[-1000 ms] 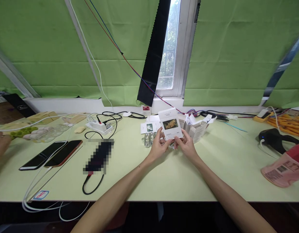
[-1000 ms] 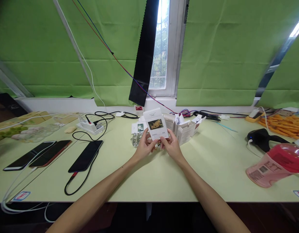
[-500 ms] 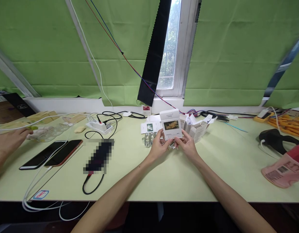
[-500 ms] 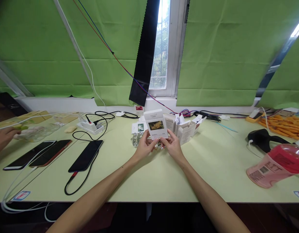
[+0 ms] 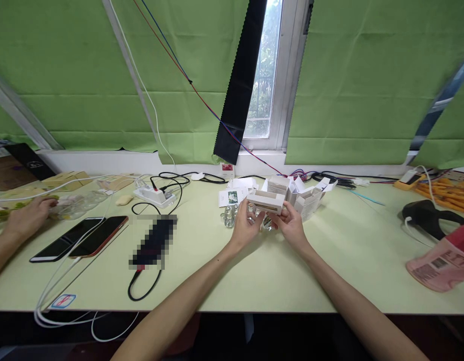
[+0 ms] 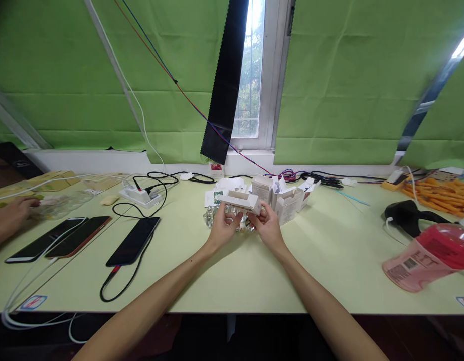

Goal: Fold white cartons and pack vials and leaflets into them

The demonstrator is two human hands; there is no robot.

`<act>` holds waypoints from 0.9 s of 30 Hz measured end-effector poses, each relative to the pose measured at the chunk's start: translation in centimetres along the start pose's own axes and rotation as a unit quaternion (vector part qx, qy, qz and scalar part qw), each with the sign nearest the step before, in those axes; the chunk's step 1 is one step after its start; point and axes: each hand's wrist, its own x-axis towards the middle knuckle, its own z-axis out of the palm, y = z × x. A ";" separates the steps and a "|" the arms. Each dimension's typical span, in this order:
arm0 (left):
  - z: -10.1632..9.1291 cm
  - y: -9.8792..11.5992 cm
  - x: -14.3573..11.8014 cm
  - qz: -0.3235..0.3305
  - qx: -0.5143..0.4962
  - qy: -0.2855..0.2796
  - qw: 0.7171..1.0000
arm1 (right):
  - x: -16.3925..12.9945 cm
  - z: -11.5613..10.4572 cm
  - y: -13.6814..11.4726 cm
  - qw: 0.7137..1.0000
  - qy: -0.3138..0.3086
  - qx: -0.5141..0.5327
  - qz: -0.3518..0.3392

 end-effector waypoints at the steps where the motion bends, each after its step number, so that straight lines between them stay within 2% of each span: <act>1: 0.0 0.0 0.0 -0.001 -0.005 0.005 1.000 | 0.0 0.0 0.1 1.000 0.008 -0.005 -0.002; 8: 0.0 0.2 -0.1 0.019 -0.003 0.023 1.000 | 0.0 -0.3 0.4 0.999 0.032 -0.041 -0.014; 19: 0.0 0.5 -0.3 0.088 0.031 0.097 0.991 | -0.2 -0.4 0.2 0.991 0.053 -0.111 -0.047; 27: -0.4 0.3 -0.1 0.165 0.054 0.100 0.980 | -0.5 -0.6 -0.1 0.971 0.077 -0.210 -0.090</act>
